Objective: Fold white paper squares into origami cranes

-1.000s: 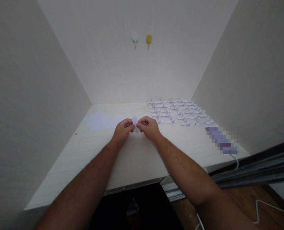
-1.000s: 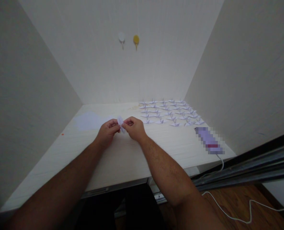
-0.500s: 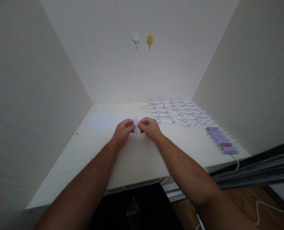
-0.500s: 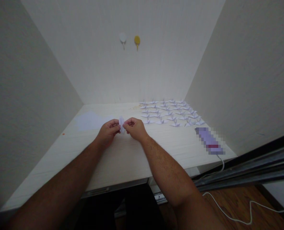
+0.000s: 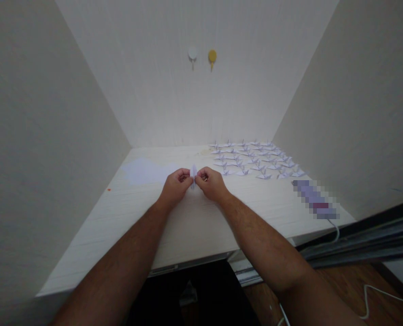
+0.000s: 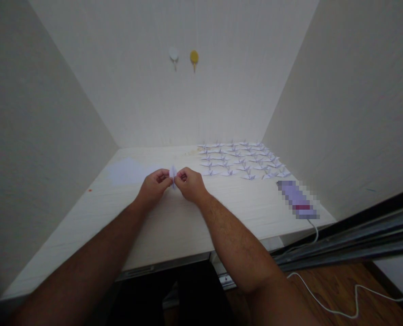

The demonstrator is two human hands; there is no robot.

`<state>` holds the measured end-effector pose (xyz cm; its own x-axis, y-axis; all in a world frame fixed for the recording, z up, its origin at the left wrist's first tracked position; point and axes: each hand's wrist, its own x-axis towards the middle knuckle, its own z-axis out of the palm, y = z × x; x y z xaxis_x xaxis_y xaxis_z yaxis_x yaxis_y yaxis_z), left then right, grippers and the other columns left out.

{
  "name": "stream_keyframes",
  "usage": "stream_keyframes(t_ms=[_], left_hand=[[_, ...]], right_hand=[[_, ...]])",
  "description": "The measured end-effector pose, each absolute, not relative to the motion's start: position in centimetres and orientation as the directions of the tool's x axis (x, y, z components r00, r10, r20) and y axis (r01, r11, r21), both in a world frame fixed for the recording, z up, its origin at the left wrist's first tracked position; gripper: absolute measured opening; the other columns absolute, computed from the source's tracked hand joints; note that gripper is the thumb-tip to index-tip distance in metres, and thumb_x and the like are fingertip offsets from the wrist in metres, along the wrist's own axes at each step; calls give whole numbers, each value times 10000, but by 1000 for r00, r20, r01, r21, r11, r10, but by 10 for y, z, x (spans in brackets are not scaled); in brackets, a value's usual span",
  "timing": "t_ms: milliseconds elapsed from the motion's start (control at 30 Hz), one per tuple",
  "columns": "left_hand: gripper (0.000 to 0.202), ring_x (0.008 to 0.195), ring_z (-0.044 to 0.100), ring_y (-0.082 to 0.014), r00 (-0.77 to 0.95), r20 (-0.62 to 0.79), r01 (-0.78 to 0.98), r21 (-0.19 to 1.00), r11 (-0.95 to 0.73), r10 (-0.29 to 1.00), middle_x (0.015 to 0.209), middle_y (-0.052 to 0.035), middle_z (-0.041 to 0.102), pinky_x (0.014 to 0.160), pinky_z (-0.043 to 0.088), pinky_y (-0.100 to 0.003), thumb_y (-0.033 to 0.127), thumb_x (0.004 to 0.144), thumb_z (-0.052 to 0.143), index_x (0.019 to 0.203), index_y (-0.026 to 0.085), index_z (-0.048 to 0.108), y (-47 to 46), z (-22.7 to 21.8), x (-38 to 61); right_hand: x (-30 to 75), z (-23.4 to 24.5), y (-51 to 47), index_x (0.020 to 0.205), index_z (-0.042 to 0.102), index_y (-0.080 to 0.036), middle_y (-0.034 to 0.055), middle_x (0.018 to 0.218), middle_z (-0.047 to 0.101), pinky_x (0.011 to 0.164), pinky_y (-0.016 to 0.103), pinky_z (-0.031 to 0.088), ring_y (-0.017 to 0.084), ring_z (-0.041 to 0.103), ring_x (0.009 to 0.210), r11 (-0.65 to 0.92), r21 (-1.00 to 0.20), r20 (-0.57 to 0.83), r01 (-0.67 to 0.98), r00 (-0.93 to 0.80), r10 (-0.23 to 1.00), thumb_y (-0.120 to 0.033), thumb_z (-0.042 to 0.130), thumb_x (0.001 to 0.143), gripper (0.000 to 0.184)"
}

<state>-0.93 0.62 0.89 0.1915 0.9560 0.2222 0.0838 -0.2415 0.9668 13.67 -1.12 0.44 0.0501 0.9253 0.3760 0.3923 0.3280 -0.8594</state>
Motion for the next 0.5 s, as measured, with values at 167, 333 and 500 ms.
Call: stream_keyframes(t_ms=[167,333,500], left_hand=[[264,628,597,-125,141,258,88,958,-272,956,725,0,662,620,456,-248,284,656,703,872,175,599,8,5,-9],[223,597,571,-113,89,301,92,947,-309,949,663,19,617,595,443,-234,288,648,722,784,181,581,7,4,-8],[245,633,595,-129,67,305,115,944,-311,950,692,-12,654,625,470,-251,330,631,763,753,162,633,6,4,-9]], right_hand=[[137,0,-9,786,550,-201,-48,650,579,572,214,430,103,541,591,356,-874,411,332,113,904,-232,605,720,92],[137,3,-12,727,620,-185,-15,665,644,603,233,454,113,567,602,372,-859,429,351,98,898,-228,601,728,47],[137,1,-11,719,657,-176,3,677,673,598,242,466,125,585,608,341,-885,397,316,131,908,-324,673,715,149]])
